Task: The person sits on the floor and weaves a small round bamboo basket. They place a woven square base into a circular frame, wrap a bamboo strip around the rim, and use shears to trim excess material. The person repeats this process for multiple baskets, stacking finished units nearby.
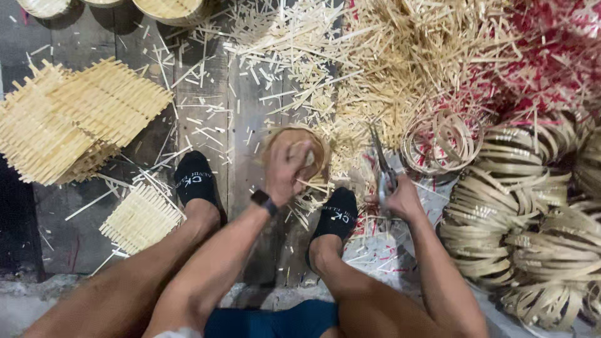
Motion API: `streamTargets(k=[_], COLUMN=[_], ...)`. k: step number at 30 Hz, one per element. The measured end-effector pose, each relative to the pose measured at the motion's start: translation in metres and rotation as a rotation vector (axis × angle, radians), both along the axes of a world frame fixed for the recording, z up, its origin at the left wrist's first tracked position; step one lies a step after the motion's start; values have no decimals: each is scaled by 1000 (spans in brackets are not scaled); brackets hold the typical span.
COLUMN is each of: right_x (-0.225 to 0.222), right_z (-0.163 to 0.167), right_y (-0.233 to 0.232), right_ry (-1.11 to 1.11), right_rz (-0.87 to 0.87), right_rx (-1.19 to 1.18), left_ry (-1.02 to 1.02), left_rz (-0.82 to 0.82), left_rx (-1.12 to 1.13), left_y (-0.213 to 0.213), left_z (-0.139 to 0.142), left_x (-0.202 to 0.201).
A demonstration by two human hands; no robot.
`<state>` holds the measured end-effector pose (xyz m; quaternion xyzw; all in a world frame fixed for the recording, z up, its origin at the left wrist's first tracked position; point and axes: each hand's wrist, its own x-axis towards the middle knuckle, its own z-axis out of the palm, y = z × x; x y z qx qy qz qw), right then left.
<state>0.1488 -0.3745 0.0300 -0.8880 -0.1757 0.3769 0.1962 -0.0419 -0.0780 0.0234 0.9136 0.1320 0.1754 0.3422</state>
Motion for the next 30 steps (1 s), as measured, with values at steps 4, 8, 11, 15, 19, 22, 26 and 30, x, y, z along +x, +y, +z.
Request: streamTargets(k=[4, 8, 11, 15, 19, 22, 26, 30], right_x=[-20, -22, -25, -31, -16, -7, -9, -2], right_z=[28, 33, 20, -4, -10, -8, -14, -12], right_y=[13, 40, 66, 88, 75, 68, 79, 76], right_ry=[-222, -537, -633, -690, -681, -712, -791, -641], right_rz=[69, 278, 362, 426, 436, 448, 463, 487], right_rx=[-13, 238, 114, -55, -90, -25, 16, -130], left_ry=[220, 299, 283, 150, 103, 118, 81, 112], left_rz=[-343, -336, 330, 430, 344, 263, 63, 127], left_rx=[179, 441, -193, -202, -154, -163, -171, -229], left_y=[29, 21, -17, -40, -32, -23, -12, -13], left_z=[8, 26, 36, 26, 12, 7, 10, 22], left_x=[18, 15, 4, 10, 4, -1, 1, 2])
